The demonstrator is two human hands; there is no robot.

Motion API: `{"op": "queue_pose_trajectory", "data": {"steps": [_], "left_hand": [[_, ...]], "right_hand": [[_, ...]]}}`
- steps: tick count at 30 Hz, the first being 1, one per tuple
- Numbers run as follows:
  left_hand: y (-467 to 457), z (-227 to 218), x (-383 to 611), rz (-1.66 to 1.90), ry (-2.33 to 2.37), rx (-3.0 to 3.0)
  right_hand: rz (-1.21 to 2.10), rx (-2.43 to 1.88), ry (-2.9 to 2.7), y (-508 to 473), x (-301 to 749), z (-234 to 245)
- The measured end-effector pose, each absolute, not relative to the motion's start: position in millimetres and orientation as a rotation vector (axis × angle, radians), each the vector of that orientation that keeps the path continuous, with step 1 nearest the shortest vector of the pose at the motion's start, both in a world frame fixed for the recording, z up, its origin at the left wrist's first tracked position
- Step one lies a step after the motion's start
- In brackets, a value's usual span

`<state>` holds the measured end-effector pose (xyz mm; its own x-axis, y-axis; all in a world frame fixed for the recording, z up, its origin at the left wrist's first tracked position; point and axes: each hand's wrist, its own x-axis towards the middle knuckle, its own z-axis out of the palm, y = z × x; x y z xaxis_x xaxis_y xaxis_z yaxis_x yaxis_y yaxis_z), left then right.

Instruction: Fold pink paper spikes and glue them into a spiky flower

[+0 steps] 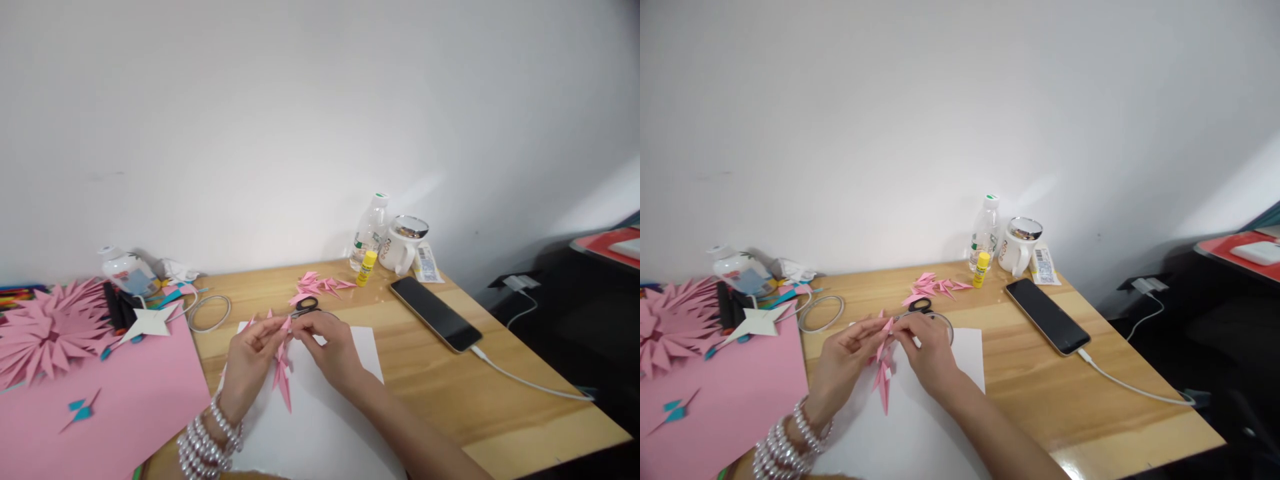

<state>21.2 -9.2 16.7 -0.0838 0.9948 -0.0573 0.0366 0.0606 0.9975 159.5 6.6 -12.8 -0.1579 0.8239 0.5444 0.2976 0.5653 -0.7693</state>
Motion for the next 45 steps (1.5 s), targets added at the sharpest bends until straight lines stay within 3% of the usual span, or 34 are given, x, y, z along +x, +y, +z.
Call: {"op": "queue_pose_trajectory", "data": {"steps": [7,21,34,45], "left_hand": [[-8.6,15.8,21.3,1.219,1.357,1.191],[-12.0,15.6,25.3,1.127,1.246,1.208],[-11.9,0.0,23.2,1.054,1.319,1.402],[-10.9,12.3,24.4,1.04,1.187,1.133]], "right_hand": [[0.62,-0.923,-1.707,7.8,157.7,-16.7],[0.984,-1.035,-1.485,10.3,158.8,-11.8],[0.846,-1.058,-1.532,7.4,158.4,-11.1],[0.933,-1.074,-1.499,11.0,160.4,-13.9]]}}
